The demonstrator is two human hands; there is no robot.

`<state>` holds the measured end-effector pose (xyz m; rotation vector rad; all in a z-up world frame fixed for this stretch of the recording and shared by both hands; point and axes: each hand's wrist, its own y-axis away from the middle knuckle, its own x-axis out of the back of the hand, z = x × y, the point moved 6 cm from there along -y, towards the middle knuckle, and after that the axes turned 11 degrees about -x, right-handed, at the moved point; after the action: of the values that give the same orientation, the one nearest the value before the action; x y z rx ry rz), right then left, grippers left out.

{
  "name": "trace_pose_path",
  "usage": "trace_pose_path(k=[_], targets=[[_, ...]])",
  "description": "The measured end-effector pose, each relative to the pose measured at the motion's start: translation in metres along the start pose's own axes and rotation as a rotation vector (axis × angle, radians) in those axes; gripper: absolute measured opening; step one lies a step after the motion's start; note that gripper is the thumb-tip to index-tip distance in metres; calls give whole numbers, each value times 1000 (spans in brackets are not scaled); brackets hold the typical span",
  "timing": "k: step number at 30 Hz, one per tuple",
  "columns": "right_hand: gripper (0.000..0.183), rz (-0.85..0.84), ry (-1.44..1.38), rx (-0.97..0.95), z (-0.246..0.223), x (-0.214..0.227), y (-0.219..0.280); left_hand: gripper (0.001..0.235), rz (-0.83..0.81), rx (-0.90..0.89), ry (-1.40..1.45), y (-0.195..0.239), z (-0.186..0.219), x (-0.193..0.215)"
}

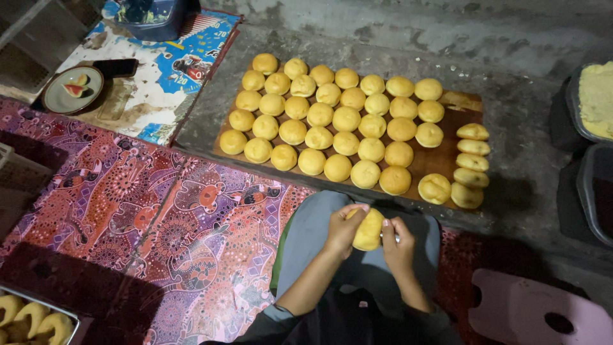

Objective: The person sits on the floor and uses a small metal tool to poke a hole in the center of each round yellow bun. The person picks up buns one at a time, pokes them, and places them in a separate pile on the wooden board.

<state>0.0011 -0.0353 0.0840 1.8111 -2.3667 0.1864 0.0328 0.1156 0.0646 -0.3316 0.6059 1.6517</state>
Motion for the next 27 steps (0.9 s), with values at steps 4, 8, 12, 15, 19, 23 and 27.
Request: trace_pose_path(k=[4, 8, 12, 15, 19, 23, 27], targets=[[27, -38, 9, -35, 7, 1, -1, 26, -31, 40, 8, 0, -2, 2], [26, -39, 31, -90, 18, 3, -4, 25, -31, 24, 11, -1, -5, 2], [30, -21, 3, 53, 13, 1, 1, 23, 0, 7, -53, -1, -8, 1], [29, 64, -3, 28, 13, 2, 8, 23, 31, -63, -86, 5, -10, -3], [25, 161, 60, 86, -1, 1, 13, 23, 65, -134, -87, 15, -7, -8], [25, 194, 166, 151, -15, 2, 12, 24, 111, -115, -74, 19, -5, -11], [21, 332, 281, 248, -24, 12, 17, 24, 186, -177, -30, 25, -4, -14]])
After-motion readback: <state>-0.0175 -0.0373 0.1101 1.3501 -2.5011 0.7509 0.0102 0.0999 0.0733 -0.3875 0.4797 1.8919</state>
